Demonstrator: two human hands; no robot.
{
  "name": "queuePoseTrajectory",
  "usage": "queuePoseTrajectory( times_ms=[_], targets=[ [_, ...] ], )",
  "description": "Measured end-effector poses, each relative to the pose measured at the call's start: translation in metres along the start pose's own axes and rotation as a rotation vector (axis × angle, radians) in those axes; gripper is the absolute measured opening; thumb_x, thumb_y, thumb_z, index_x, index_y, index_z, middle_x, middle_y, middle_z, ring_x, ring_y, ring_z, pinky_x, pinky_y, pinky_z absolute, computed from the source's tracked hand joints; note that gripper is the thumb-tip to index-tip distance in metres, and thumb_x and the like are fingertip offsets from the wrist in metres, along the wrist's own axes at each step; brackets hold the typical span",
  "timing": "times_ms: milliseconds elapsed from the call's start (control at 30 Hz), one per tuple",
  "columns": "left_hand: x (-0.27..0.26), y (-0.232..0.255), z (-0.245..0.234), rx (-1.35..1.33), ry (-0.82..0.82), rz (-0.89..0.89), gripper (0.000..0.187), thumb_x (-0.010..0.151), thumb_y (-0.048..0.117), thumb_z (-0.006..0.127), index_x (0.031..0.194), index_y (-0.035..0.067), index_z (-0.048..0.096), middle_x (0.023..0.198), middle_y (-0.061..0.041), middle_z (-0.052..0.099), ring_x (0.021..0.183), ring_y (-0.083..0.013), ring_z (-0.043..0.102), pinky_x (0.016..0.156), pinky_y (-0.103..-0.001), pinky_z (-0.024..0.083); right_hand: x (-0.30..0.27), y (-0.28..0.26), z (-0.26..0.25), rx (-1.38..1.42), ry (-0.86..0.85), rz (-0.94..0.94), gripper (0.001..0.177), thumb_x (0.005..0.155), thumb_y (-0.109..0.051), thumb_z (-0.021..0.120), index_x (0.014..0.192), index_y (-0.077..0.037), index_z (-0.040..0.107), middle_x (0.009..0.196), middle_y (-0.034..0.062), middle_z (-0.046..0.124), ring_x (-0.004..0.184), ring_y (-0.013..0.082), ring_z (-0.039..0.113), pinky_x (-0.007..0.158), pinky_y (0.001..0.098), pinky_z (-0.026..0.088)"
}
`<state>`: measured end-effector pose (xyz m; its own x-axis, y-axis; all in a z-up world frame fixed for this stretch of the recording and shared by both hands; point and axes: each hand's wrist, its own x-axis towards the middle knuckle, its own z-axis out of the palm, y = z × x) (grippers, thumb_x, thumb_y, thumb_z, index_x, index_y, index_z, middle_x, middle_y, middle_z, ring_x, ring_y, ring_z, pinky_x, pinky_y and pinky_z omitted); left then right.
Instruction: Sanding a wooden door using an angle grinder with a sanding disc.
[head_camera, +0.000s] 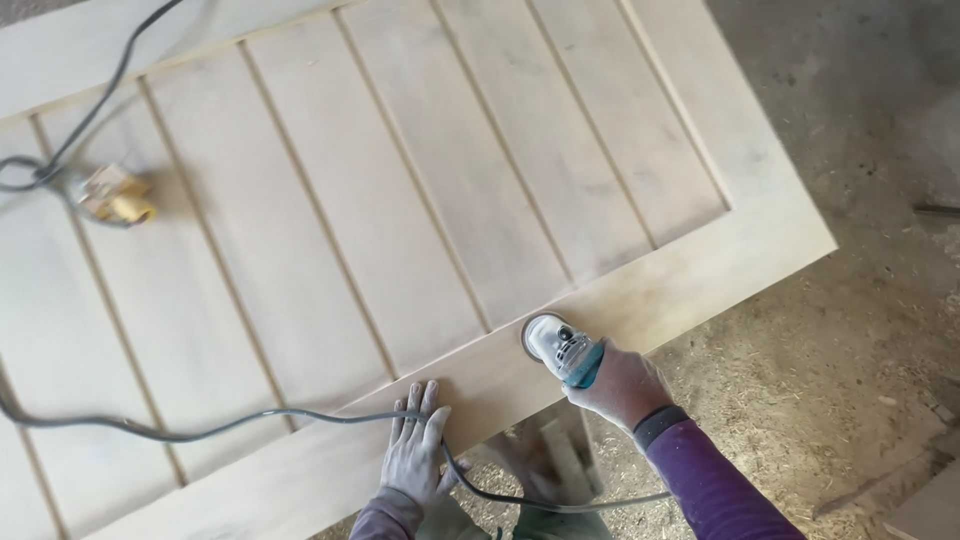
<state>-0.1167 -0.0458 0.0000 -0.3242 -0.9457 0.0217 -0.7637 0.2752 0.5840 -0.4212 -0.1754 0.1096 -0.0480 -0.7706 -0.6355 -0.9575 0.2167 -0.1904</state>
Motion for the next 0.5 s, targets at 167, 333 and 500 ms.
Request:
queuePoseTrajectory(
  times_ms=[167,333,500],
  targets=[
    [0.064,0.041,0.034,-0.027,0.026,0.034,0.077,0.082,0.06,0.065,0.128,0.0,0.049,0.158,-0.029,0.026,0.149,-0.0462,0.016,0.119,-0.058,0.011,0.032,0.077,-0.038,0.212,0.038,0.062,0.059,0.065,-0.041,0.084,0.109,-0.008,0.062,0.093,0.0109,0.077,0.085,0.027,0.078,0.082,0.0403,0.065],
    [0.124,0.083,0.068,0.014,-0.031,-0.011,0.074,0.081,0.054,0.065,0.129,0.0,0.049,0.16,-0.029,0.022,0.151,-0.0457,0.012,0.121,-0.057,0.01,0.063,0.145,-0.08,0.168,0.111,0.157,0.061,0.066,-0.043,0.087,0.109,-0.007,0.063,0.097,0.014,0.076,0.091,0.0284,0.075,0.088,0.042,0.061],
    [0.167,0.107,0.093,0.068,-0.009,-0.015,0.077,0.081,0.059,0.063,0.128,0.0,0.048,0.158,-0.029,0.021,0.148,-0.0473,0.011,0.12,-0.057,0.008,0.094,0.209,-0.105,0.266,0.132,0.172,0.059,0.068,-0.042,0.084,0.111,-0.008,0.063,0.096,0.0121,0.077,0.088,0.0248,0.076,0.087,0.0397,0.062]
  ],
)
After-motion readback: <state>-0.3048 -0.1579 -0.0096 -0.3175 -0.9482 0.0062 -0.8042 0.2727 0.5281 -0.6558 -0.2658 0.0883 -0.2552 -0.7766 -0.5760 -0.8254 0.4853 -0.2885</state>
